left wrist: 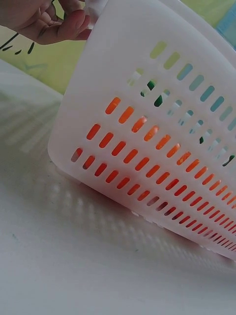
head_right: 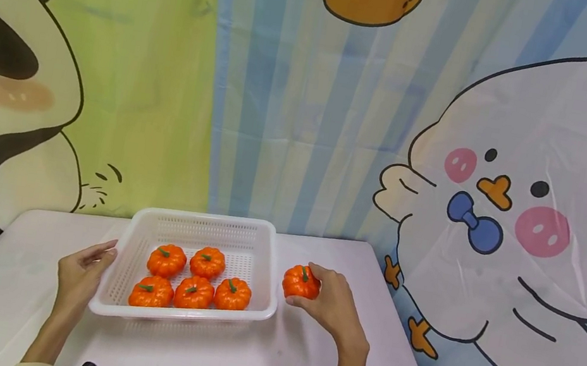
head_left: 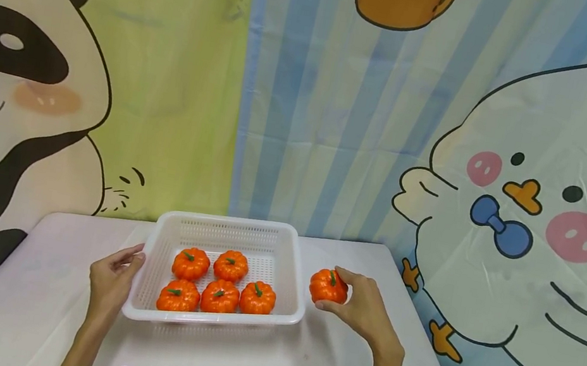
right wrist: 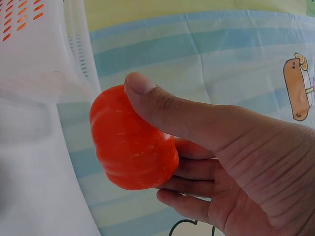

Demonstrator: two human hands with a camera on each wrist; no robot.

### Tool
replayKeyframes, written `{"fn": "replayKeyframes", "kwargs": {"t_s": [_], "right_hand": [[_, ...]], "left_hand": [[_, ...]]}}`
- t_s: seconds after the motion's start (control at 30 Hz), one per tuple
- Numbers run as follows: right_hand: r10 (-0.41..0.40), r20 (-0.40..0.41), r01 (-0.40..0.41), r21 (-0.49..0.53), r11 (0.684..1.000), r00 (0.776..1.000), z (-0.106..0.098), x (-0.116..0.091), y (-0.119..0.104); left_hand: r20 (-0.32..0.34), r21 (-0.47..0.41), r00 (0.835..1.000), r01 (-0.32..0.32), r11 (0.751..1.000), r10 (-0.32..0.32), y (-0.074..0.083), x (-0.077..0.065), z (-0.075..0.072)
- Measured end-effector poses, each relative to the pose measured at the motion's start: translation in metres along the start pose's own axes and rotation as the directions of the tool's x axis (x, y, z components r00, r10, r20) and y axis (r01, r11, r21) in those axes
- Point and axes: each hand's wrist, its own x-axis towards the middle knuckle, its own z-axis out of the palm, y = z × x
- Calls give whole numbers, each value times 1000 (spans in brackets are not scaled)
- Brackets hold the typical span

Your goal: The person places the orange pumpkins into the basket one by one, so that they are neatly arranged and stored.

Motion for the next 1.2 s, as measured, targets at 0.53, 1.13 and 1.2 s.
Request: {"fn": "replayKeyframes", "kwargs": {"t_s": [0.53, 1.13, 1.2], "right_hand": [[-40, -9, 40, 9, 999, 999, 2, 9, -15], [-115, -9, 115, 0, 993, 993, 12, 22, -28], [-129, -10, 129, 11, 992, 992, 13, 25, -31]], "left_hand": [[3, -7, 1000, 14, 1000, -14, 2, 1, -1], [12, -8, 1000, 9, 1000, -9, 1, -1, 1], [13, -9, 1000, 9, 1000, -9, 1, -1, 0]]}}
